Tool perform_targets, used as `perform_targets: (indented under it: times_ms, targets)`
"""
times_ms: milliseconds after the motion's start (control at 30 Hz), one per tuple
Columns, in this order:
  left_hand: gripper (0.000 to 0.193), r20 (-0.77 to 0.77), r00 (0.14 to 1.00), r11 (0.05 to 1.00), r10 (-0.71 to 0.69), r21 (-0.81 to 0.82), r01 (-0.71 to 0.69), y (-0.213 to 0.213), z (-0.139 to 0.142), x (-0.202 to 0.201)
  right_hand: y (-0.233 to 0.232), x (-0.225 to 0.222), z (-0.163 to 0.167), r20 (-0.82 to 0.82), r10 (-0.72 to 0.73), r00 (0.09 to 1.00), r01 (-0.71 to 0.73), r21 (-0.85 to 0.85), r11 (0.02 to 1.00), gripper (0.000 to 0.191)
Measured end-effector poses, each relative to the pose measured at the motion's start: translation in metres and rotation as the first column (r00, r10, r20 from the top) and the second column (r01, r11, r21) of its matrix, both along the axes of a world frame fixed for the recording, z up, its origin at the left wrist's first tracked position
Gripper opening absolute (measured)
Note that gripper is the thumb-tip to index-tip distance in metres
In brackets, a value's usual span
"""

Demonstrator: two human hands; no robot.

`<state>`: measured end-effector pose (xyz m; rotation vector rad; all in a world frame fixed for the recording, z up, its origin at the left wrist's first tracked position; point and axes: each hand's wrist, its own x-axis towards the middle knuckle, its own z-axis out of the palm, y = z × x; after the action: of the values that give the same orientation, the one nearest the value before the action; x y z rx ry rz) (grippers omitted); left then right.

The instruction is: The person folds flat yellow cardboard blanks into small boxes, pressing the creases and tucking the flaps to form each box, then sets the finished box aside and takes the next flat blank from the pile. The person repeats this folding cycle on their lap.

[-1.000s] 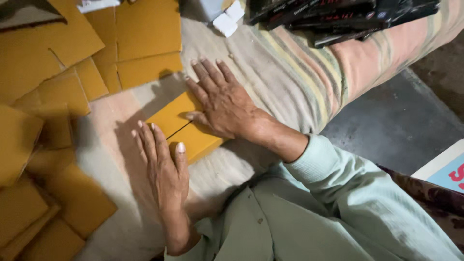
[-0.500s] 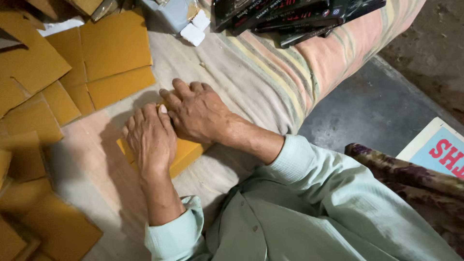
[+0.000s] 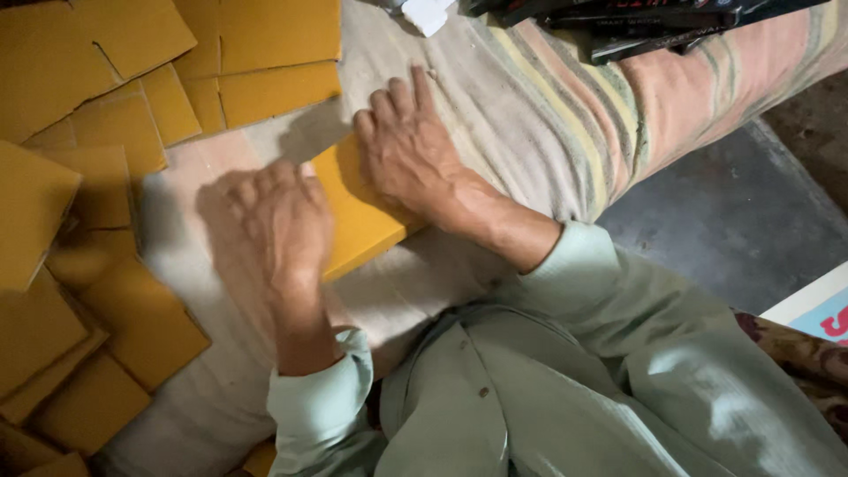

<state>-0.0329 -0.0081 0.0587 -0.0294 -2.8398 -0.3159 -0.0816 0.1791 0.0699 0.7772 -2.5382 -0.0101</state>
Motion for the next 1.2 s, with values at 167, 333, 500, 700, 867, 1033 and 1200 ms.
perform_targets:
  times_ms: [167,333,500,700,867,1033,1200]
  targets:
    - [0.03,0.074,0.996,0.997,-0.059,0.048,0.056,0.011,0.002,-0.007,-0.025,-0.003,0.0,0.083,0.284,0.955,-0.262,-0.211,0.942,0.026]
    - [0.036,0.186,0.981,0.993,-0.06,0.111,0.039,-0.003,0.013,-0.003,-0.009,-0.016,0.007,0.126,0.208,0.97,-0.199,-0.082,0.977,0.027]
    - [0.03,0.039,0.995,0.996,-0.09,0.027,0.089,0.003,0.017,0.0,-0.007,-0.014,0.01,-0.032,0.162,0.986,-0.16,0.048,0.986,0.025]
    - [0.024,0.031,0.977,0.974,-0.211,0.094,0.208,0.008,0.019,0.0,-0.006,-0.016,0.012,0.081,0.396,0.915,-0.381,-0.16,0.911,0.026]
    - [0.032,0.076,0.994,0.992,-0.081,0.104,0.073,0.004,0.022,0.001,-0.004,-0.013,0.015,0.101,0.22,0.97,-0.212,-0.085,0.974,0.034]
    - [0.041,0.101,0.994,0.989,-0.033,0.146,0.018,0.003,0.019,0.003,-0.007,-0.012,0.015,0.189,0.176,0.966,-0.14,-0.186,0.973,0.049]
    - [0.04,0.089,0.995,0.988,-0.04,0.153,0.026,0.0,0.017,0.001,-0.008,-0.012,0.016,0.197,0.181,0.964,-0.142,-0.198,0.97,0.05]
